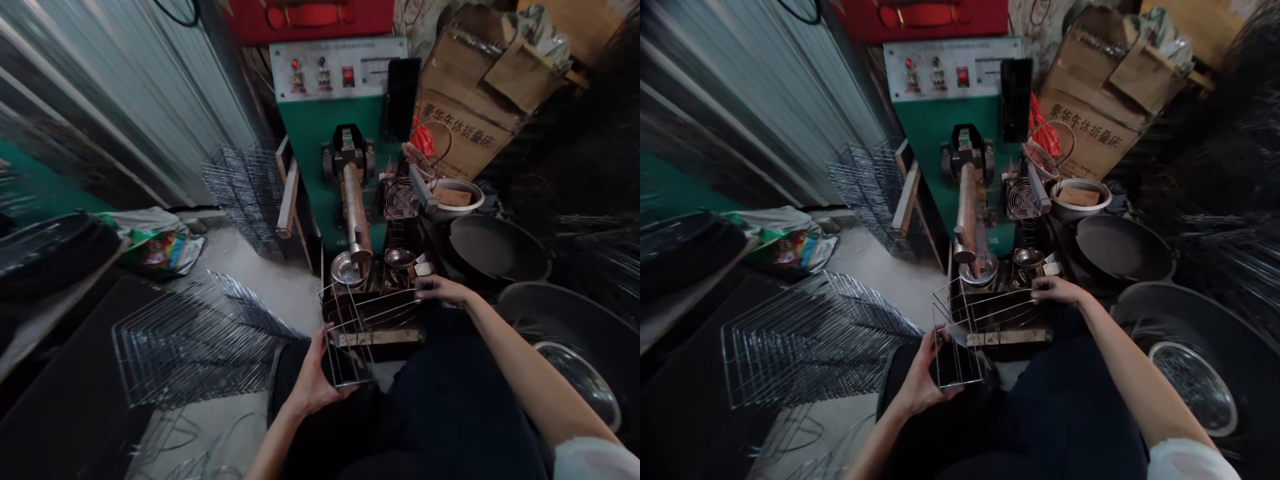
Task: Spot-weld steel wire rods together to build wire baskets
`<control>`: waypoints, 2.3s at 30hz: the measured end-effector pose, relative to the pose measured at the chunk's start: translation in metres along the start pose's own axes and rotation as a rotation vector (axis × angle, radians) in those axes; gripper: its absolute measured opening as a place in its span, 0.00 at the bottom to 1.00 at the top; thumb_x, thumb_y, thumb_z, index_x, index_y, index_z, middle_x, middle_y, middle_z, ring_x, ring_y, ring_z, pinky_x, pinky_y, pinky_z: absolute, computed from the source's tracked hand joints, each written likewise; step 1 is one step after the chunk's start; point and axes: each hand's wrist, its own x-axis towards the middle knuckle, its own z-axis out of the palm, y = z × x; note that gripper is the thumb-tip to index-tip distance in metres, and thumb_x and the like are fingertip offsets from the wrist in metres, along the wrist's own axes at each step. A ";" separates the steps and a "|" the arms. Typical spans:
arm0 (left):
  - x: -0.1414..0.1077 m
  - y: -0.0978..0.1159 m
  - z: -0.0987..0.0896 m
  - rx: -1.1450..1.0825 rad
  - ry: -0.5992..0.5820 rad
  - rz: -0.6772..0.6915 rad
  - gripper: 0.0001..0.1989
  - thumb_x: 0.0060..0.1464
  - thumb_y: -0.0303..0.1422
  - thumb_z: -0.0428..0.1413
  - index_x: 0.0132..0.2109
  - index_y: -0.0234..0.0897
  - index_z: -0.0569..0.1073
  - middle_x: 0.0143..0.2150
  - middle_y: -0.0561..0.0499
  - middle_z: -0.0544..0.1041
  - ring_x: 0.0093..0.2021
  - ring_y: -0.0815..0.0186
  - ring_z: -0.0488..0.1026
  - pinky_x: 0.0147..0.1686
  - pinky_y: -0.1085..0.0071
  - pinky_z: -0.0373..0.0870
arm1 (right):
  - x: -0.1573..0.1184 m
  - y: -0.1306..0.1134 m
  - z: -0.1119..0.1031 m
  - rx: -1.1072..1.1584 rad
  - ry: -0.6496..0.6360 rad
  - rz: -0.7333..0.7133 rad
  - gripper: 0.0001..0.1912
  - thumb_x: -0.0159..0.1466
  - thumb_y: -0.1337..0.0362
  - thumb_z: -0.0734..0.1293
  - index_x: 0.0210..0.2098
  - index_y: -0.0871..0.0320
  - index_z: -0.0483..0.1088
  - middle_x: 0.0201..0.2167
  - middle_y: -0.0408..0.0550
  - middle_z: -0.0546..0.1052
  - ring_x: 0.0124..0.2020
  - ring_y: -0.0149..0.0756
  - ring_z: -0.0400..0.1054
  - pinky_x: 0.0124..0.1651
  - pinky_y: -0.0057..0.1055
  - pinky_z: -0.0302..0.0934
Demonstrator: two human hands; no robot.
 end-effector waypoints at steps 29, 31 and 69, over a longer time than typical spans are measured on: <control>0.051 -0.019 0.004 0.188 0.072 0.171 0.65 0.38 0.40 0.72 0.76 0.44 0.44 0.75 0.35 0.57 0.71 0.39 0.63 0.68 0.41 0.63 | 0.042 -0.044 -0.002 -0.014 0.396 -0.140 0.33 0.54 0.37 0.75 0.20 0.55 0.58 0.19 0.38 0.60 0.23 0.28 0.52 0.27 0.29 0.45; 0.054 -0.019 0.004 0.170 0.069 0.163 0.65 0.37 0.39 0.73 0.76 0.43 0.45 0.75 0.34 0.57 0.72 0.38 0.61 0.69 0.41 0.62 | 0.044 -0.041 -0.004 -0.026 0.404 -0.159 0.32 0.54 0.38 0.75 0.20 0.56 0.58 0.19 0.38 0.60 0.24 0.29 0.52 0.28 0.29 0.46; 0.074 -0.011 -0.005 0.217 -0.007 0.135 0.66 0.35 0.40 0.74 0.76 0.41 0.47 0.74 0.34 0.57 0.72 0.37 0.60 0.70 0.38 0.58 | 0.024 -0.028 0.011 -0.136 0.647 -0.312 0.22 0.62 0.42 0.72 0.31 0.53 0.67 0.31 0.46 0.71 0.35 0.40 0.65 0.39 0.36 0.63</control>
